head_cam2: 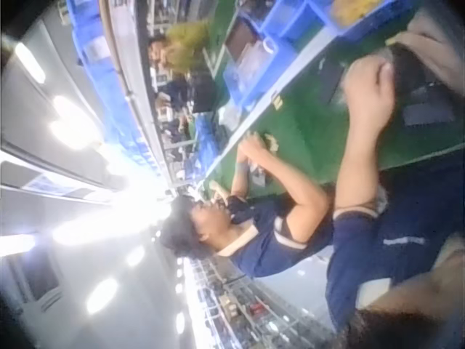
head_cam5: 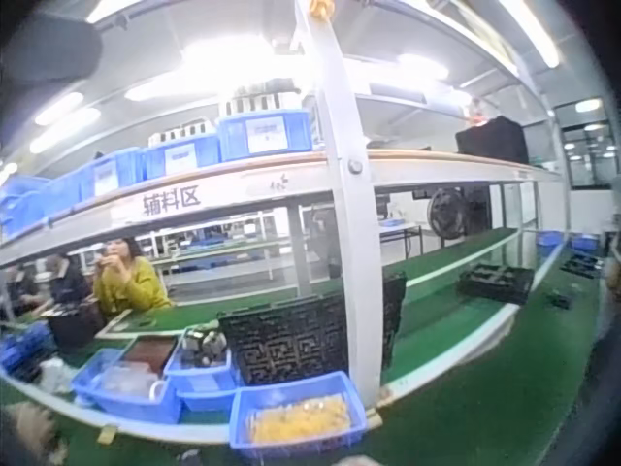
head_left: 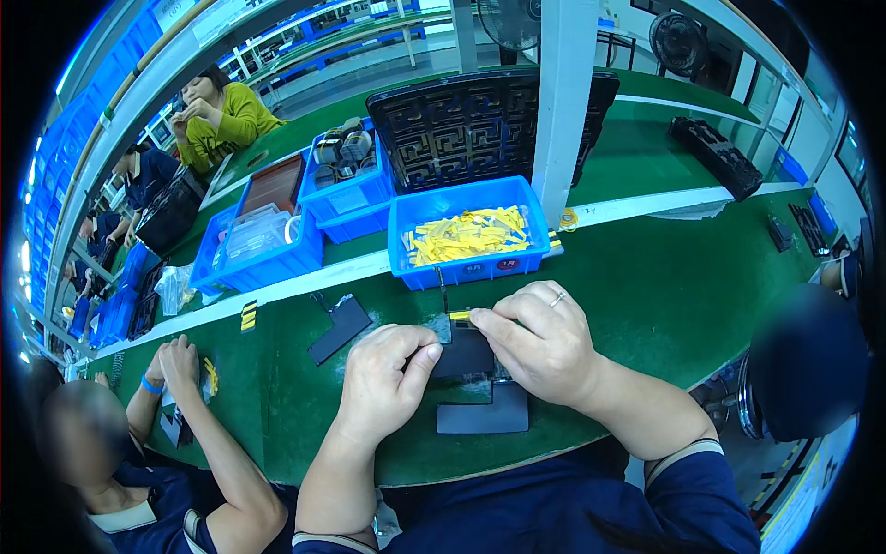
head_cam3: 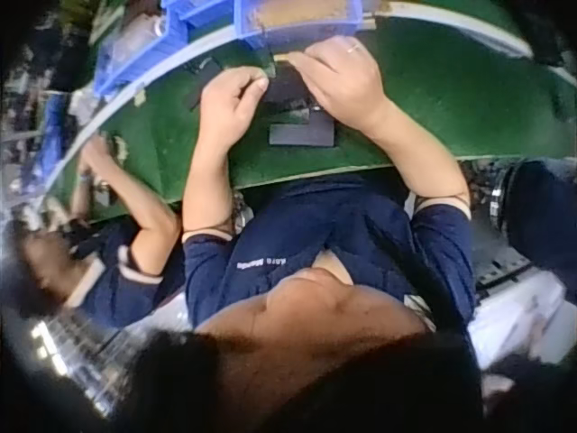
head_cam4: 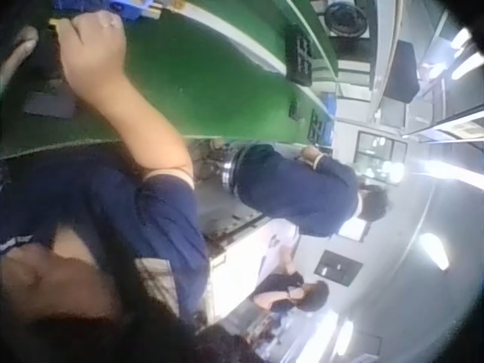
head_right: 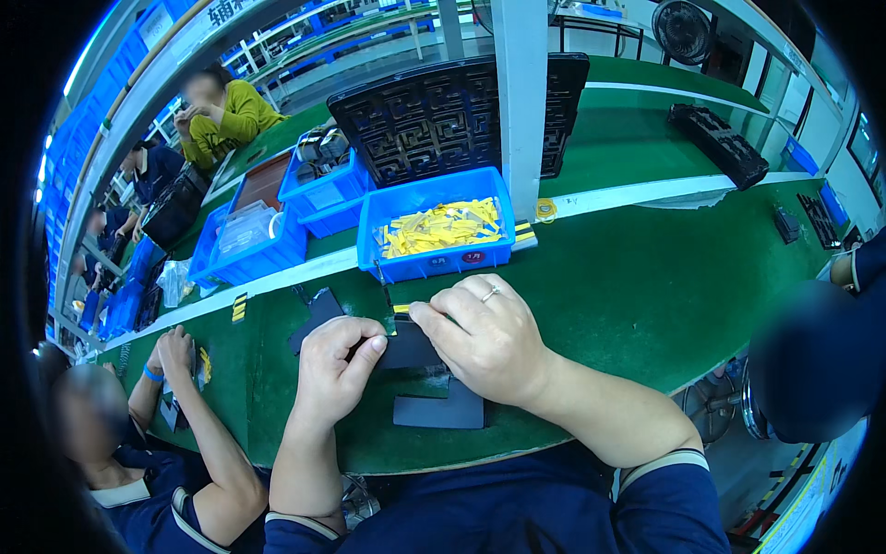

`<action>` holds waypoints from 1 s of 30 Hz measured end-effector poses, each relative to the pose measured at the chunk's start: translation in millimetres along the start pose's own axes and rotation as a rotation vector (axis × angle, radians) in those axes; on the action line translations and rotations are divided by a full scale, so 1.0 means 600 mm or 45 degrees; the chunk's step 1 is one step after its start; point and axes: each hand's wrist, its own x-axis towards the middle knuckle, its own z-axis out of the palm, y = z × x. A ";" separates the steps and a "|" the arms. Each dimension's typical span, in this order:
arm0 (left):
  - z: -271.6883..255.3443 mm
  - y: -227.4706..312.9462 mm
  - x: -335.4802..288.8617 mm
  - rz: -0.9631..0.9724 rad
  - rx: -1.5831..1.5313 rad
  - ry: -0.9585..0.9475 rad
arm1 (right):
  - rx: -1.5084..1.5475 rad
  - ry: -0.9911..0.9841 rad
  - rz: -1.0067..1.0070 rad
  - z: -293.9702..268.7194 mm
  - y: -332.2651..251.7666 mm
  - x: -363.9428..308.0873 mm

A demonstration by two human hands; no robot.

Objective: The person assembles small electronic components by hand at a factory workstation. They pick up black rectangular parts and insert yellow plastic pieces into slots on the components, then place the finished units into a black tray. The process is repetitive and involves handling small parts with precision.

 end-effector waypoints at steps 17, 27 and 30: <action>0.019 0.014 -0.005 0.185 0.236 0.004 | 0.062 -0.189 0.272 -0.002 0.003 -0.004; 0.012 -0.002 -0.001 0.097 0.408 0.062 | 0.173 -0.312 0.326 -0.004 0.004 -0.001; -0.030 -0.072 0.008 -0.382 0.470 0.144 | 0.294 -0.356 0.433 -0.004 0.010 -0.004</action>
